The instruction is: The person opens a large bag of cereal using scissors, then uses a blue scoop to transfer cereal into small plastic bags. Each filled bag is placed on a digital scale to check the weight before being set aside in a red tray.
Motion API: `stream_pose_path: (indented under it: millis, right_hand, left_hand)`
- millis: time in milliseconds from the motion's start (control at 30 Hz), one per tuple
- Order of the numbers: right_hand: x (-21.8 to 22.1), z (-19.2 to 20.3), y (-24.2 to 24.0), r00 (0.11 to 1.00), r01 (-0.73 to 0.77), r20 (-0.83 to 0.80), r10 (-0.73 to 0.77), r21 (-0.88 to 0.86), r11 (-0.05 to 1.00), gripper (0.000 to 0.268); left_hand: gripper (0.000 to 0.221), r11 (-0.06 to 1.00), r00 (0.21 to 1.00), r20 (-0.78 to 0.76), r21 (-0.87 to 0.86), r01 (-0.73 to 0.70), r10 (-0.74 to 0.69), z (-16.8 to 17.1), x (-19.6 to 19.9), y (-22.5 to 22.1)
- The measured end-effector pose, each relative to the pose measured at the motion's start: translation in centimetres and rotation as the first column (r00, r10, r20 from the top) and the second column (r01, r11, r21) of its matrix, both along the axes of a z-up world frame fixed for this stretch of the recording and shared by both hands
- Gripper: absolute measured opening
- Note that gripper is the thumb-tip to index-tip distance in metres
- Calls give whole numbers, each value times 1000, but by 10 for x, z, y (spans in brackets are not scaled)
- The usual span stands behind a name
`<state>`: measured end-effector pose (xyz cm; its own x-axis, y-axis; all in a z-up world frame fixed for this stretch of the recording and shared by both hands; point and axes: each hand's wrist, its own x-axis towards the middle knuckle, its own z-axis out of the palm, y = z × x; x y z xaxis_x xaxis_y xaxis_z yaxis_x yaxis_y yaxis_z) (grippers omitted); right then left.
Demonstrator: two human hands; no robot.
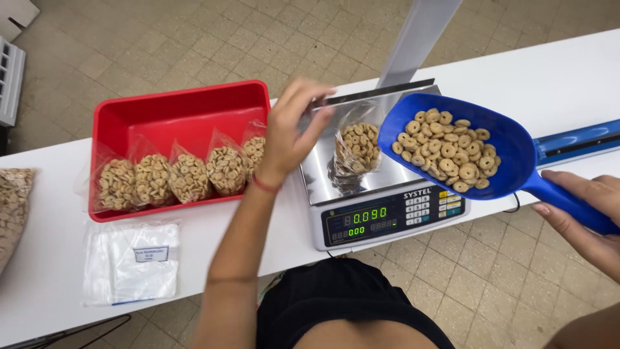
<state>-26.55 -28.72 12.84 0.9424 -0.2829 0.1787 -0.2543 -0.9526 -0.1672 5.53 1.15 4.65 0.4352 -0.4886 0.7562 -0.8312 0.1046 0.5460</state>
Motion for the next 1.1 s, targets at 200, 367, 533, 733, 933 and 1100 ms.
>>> stream_pose_path:
  millis: [200, 367, 533, 733, 933, 1100]
  right_hand:
    - [28, 20, 8, 995, -76, -81, 62, -173, 982, 60]
    - [31, 12, -1, 994, -42, -101, 31, -109, 993, 60]
    - [19, -13, -28, 991, 82, -112, -73, 78, 994, 64]
    - [18, -15, -25, 998, 50, -37, -45, 166, 985, 60]
    - [9, -36, -52, 994, 81, -84, -72, 118, 990, 67]
    - [9, -13, -26, 993, 75, -97, -68, 76, 994, 63]
  left_hand:
    - [28, 945, 926, -375, -285, -160, 43, -85, -46, 28]
    - [39, 952, 857, -515, -245, -182, 31, -96, -79, 49]
    - [40, 962, 848, -530, -220, -163, 22, -96, -92, 58]
    - [41, 969, 837, -547, -200, -144, 11, -98, -94, 59]
    - [41, 967, 854, -519, -202, -156, 29, -94, -90, 61]
    - [39, 965, 856, -515, -203, -167, 40, -91, -88, 61]
